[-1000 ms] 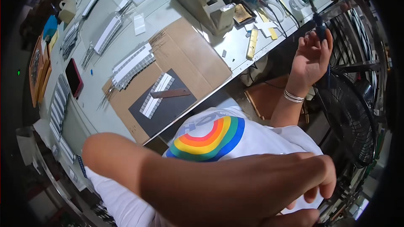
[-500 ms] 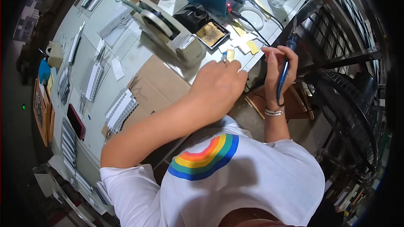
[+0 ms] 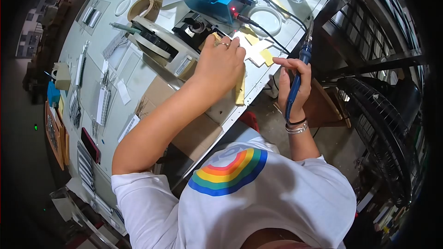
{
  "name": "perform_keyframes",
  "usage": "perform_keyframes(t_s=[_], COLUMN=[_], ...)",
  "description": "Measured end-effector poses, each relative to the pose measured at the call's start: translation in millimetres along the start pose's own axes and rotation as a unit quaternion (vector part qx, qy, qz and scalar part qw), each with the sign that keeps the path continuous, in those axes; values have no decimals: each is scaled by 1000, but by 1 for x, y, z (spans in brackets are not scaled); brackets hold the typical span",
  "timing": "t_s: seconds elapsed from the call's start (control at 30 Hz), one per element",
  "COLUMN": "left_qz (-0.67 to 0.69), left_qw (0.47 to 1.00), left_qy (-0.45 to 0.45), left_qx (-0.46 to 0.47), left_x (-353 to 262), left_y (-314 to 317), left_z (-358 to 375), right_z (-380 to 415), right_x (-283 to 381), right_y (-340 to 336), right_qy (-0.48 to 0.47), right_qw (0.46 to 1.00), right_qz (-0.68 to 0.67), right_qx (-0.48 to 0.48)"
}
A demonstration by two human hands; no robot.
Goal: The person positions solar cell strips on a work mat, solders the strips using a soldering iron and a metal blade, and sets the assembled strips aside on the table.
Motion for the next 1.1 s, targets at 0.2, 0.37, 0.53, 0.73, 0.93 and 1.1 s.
perform_keyframes(t_s=[0.2,0.37,0.53,0.73,0.93,1.1], left_qz=[35,75,89,111,50,30], left_qw=[998,992,993,982,987,989], left_qy=[-9,-83,-67,-66,-138,-141], left_qx=[-47,64,-25,-137,-69,-12], left_x=[1,5,-8,-6,28,25], left_y=[4,5,16,16,0,-2], left_z=[-22,-40,-25,-18,-29,-51], right_z=[-2,-3,-7,-9,0,4], right_x=[-3,1,1,-3,-6,-8], right_y=[-2,-6,-13,-7,0,2], right_qy=[-5,4,-20,-6,-47,-71], right_qw=[1000,1000,1000,1000,991,985], right_qz=[-10,-26,3,-3,87,130], right_qx=[6,9,6,16,92,88])
Point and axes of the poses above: each hand's wrist, its own z-axis away from the middle knuckle, its own y-axis out of the palm, x = y × z, the point moved 2 cm from there along -z, towards the middle knuckle, and after that the axes turned 7 degrees about z, right-handed, at the moved point
